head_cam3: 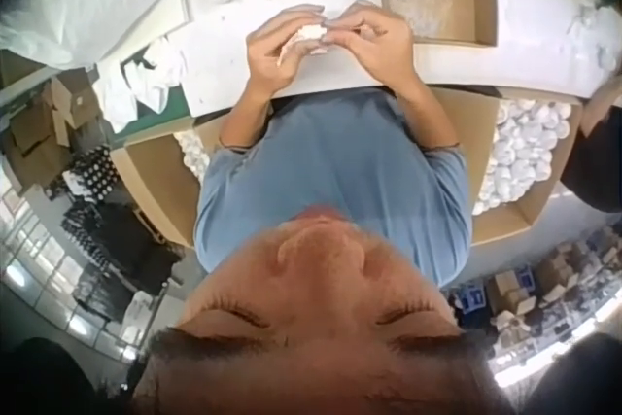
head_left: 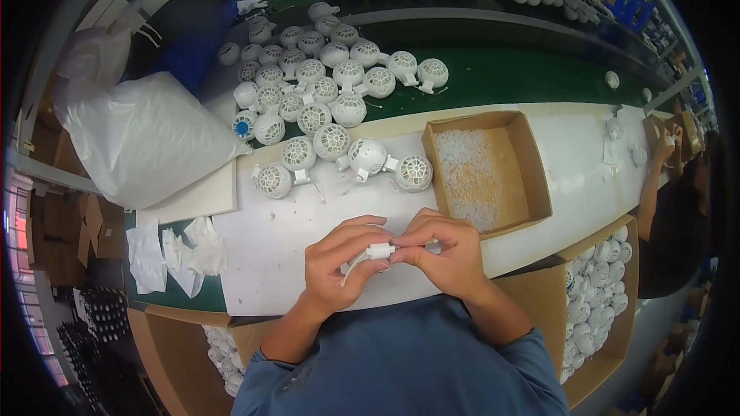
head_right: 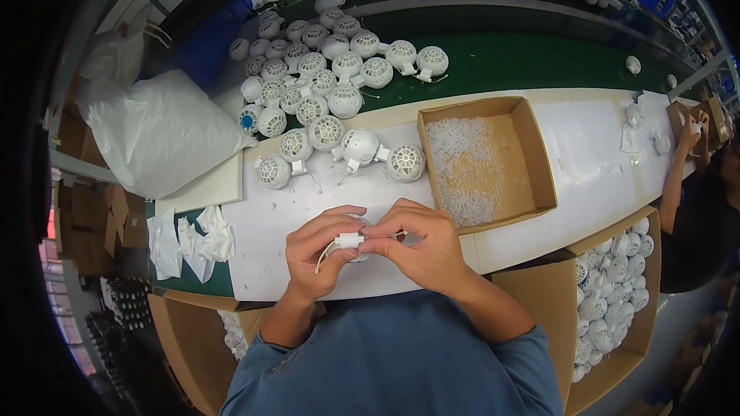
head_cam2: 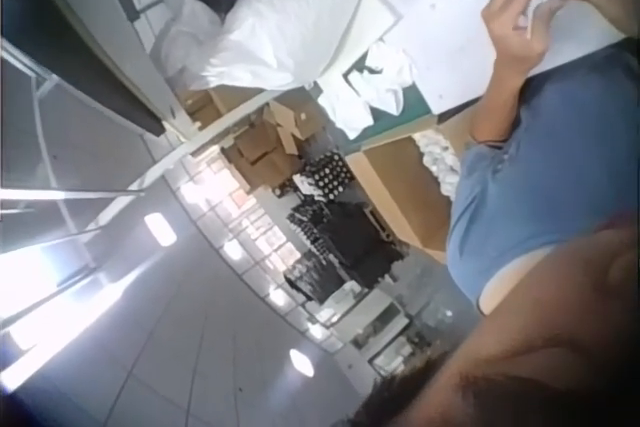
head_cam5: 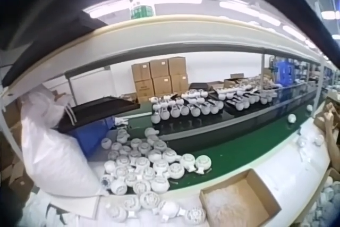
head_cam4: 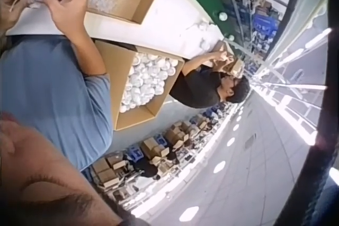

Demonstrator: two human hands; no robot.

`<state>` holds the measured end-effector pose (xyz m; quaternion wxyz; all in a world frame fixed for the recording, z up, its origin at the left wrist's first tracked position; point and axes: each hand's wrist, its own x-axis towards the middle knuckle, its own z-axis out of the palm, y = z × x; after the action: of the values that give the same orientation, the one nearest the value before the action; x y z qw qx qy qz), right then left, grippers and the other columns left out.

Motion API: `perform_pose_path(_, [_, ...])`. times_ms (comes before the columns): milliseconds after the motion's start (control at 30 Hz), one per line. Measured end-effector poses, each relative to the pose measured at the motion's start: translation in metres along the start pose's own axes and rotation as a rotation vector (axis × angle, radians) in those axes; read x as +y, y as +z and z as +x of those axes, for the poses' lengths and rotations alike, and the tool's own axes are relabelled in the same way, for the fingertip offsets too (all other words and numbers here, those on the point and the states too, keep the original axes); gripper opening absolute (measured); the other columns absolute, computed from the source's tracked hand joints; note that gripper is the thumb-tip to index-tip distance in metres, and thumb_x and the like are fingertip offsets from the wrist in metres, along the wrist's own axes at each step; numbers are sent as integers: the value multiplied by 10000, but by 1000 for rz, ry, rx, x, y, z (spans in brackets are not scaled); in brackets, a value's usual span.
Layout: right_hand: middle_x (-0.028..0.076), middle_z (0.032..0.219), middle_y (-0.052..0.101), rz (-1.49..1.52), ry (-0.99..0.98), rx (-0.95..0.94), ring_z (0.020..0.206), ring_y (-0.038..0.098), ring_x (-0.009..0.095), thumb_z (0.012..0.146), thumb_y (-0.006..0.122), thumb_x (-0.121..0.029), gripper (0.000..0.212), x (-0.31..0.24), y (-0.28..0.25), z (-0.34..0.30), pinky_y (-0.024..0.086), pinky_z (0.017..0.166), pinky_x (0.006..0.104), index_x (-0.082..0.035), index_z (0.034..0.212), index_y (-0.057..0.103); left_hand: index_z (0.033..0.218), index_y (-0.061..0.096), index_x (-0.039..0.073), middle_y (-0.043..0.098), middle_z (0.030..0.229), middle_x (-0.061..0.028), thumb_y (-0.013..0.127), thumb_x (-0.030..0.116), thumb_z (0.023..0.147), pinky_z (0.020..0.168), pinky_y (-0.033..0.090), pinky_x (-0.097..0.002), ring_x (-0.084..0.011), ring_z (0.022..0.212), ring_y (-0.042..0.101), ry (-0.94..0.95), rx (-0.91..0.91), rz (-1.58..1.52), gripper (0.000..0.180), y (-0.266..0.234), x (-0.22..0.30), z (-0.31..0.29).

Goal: Manually assembling small white decorative lighting components on a factory assembly line.

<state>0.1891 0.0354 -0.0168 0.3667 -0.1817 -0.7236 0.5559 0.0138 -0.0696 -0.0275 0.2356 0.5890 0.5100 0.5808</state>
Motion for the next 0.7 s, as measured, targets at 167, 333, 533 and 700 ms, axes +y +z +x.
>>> perform_pose_path(167, [73,838,721,161,60,71,720,642,175,794,823,2,144,5,7,-6,506,635,295,-16,921,758,1127,711,-78,710,1084,-199,725,157,934,877,566,-402,-356,1076,697,-50,-10,-45,304,6,0,-4])
perform_pose_path(333, [83,828,707,-132,-267,7,713,637,212,737,824,40,171,2,-6,6,485,611,314,-2,880,740,1150,707,-86,699,1139,-192,653,201,1001,851,548,-350,-264,1023,689,-250,-14,-209,328,6,4,-7])
perform_pose_path(533, [79,815,692,-541,-571,-59,689,628,246,699,820,36,182,-12,-18,15,474,583,342,-6,834,706,1182,705,-68,707,1111,-146,629,86,1000,717,484,-245,-97,817,616,-562,48,-437,251,16,18,-3])
perform_pose_path(700, [67,795,672,-595,-390,-107,681,624,259,703,822,10,207,-15,-19,10,483,596,354,-13,864,693,1212,697,-53,698,1085,-133,653,88,988,727,486,-240,-107,826,623,-371,-10,-80,269,18,17,-4])
